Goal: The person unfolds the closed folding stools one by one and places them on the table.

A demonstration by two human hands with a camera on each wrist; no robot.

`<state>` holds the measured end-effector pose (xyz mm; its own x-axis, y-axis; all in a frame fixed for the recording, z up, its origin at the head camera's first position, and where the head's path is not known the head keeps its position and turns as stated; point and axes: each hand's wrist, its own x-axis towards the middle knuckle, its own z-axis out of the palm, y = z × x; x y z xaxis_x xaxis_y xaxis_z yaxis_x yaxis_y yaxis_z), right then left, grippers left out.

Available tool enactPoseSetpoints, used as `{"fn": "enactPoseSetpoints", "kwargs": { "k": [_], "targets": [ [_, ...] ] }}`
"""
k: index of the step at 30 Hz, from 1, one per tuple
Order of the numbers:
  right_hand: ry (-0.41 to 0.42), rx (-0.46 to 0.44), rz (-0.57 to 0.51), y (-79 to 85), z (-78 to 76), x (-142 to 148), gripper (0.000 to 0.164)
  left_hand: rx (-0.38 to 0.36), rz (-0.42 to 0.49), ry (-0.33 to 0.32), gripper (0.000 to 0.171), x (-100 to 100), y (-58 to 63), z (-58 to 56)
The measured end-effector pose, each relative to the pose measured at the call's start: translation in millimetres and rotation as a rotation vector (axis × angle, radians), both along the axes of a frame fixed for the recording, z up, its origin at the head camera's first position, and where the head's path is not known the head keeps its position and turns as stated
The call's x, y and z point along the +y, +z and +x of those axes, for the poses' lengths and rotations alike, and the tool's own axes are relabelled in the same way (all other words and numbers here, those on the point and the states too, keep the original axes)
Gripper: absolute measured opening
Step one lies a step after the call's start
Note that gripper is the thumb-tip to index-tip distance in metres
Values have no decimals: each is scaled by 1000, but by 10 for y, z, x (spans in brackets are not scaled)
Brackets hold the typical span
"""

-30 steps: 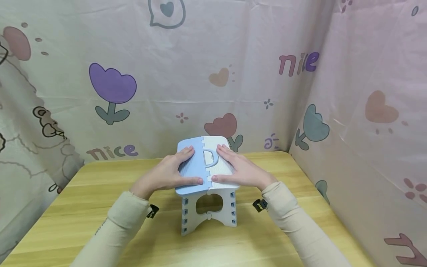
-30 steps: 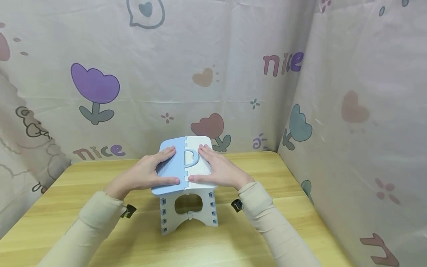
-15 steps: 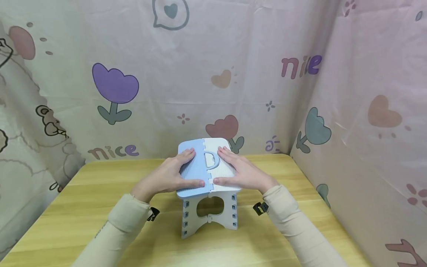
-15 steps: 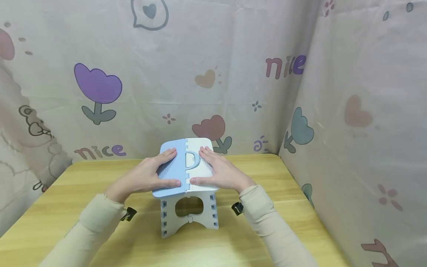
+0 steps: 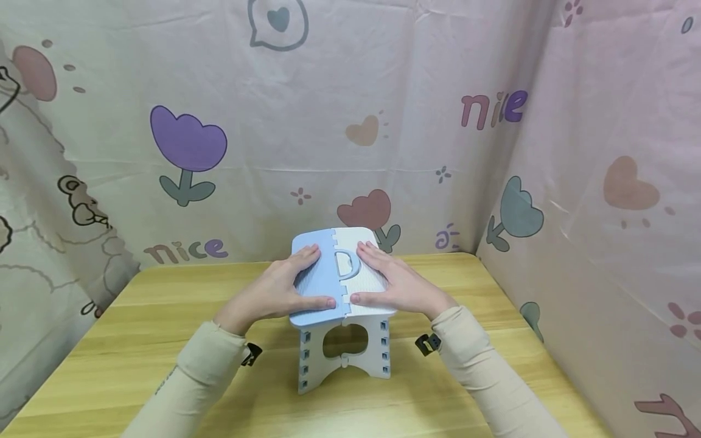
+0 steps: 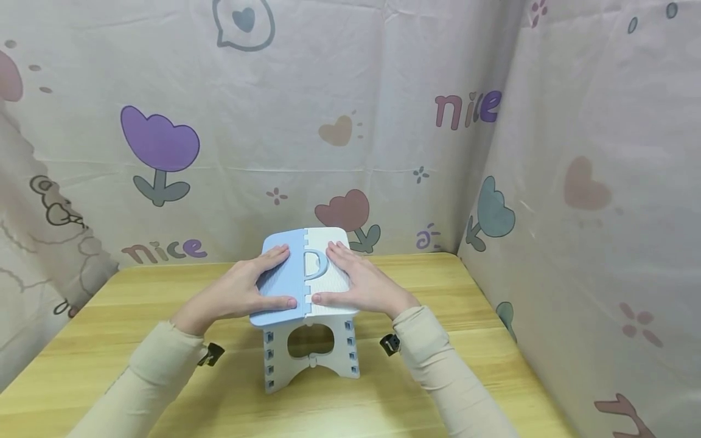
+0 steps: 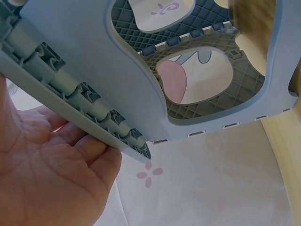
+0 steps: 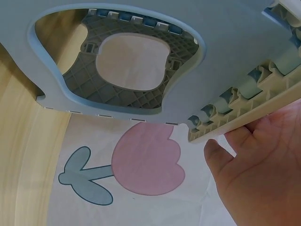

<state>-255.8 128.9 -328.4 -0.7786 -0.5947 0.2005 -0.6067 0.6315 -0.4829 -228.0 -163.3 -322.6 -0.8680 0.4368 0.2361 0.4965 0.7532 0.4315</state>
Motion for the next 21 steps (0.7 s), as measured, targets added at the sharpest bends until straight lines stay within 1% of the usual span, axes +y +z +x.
{"fn": "enactPoseSetpoints", "kwargs": {
  "k": [6,9,11,13,15,18,19,21],
  "targets": [
    [-2,12,-16,-31,-4,-21,105,2,-1,6,112,-23,-11,5],
    [-4,12,-53,-51,15,-28,102,12,-1,4,112,-31,-11,17],
    [-4,13,-92,-65,37,-21,95,17,-1,1,112,-37,-10,33],
    [-6,14,-142,-68,65,16,85,22,17,-8,108,-41,-9,47],
    [-17,27,-185,-69,92,75,76,31,66,-14,97,-62,-15,64],
    [-75,46,-227,-65,128,209,68,53,162,24,78,-148,-30,96],
    [-105,56,-226,-70,134,266,67,59,187,49,74,-193,-39,107],
    [-174,69,-216,-82,144,387,68,76,208,113,70,-303,-62,128]
  ]
}}
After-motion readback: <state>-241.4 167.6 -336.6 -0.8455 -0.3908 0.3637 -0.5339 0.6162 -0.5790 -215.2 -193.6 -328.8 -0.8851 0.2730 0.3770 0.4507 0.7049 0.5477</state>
